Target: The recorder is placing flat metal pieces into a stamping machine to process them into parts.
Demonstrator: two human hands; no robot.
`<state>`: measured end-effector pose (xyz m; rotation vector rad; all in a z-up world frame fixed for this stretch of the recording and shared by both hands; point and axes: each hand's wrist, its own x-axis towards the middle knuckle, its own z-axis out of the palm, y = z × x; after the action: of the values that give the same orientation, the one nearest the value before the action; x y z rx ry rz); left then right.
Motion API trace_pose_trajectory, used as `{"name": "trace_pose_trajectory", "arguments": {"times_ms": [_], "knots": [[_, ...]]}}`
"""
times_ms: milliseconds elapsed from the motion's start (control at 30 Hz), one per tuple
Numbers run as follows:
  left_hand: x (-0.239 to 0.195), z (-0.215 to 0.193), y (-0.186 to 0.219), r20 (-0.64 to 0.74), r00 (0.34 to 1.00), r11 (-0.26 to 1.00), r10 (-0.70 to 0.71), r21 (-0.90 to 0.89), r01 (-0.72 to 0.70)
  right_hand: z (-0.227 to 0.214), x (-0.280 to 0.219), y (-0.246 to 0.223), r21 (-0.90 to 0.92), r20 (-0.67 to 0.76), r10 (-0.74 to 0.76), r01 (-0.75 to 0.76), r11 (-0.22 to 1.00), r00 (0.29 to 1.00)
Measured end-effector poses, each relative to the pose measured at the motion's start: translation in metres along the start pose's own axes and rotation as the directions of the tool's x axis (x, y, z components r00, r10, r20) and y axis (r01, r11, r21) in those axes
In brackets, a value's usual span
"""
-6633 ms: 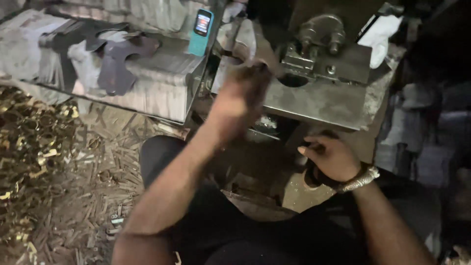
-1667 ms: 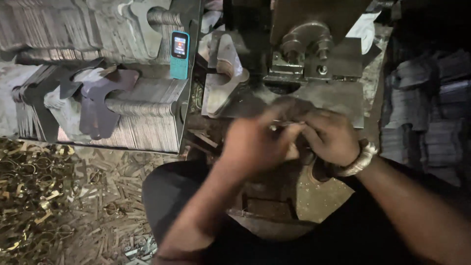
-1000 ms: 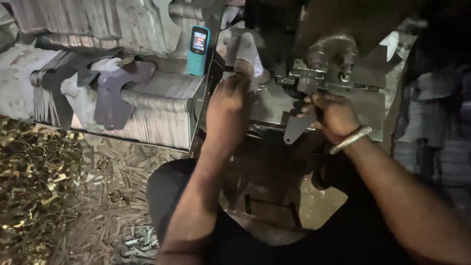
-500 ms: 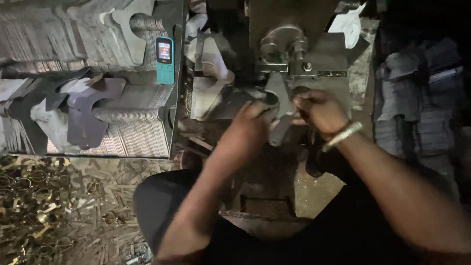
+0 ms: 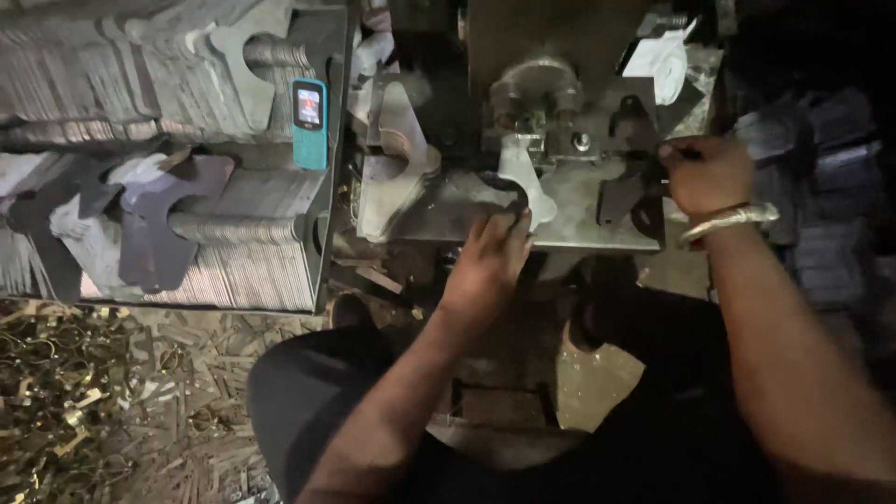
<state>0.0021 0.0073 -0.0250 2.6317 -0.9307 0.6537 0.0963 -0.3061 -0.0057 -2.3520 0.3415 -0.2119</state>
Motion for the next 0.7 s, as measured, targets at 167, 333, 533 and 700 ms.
{"name": "trace_pose_trajectory", "arguments": {"times_ms": [167,333,533,700], "knots": [[0.006,-0.008,0.001,-0.045,0.998,0.994,-0.048,-0.097,0.043,0.027,0.022,0.024,-0.324,-0.098,-0.309,0.264,0.909,0.946],[0.012,-0.017,0.006,-0.099,0.993,0.994,-0.068,-0.096,0.058,0.031,-0.002,-0.011,-0.489,-0.187,-0.429,0.295,0.821,0.884],[0.010,-0.023,0.008,-0.150,0.989,1.000,-0.015,-0.019,0.012,0.017,-0.081,-0.093,-0.071,0.056,-0.616,0.618,0.783,0.786],[0.011,-0.016,0.007,-0.201,0.958,0.951,-0.203,-0.274,0.144,0.034,-0.104,-0.110,-0.016,0.292,-0.724,0.760,0.650,0.625]]}}
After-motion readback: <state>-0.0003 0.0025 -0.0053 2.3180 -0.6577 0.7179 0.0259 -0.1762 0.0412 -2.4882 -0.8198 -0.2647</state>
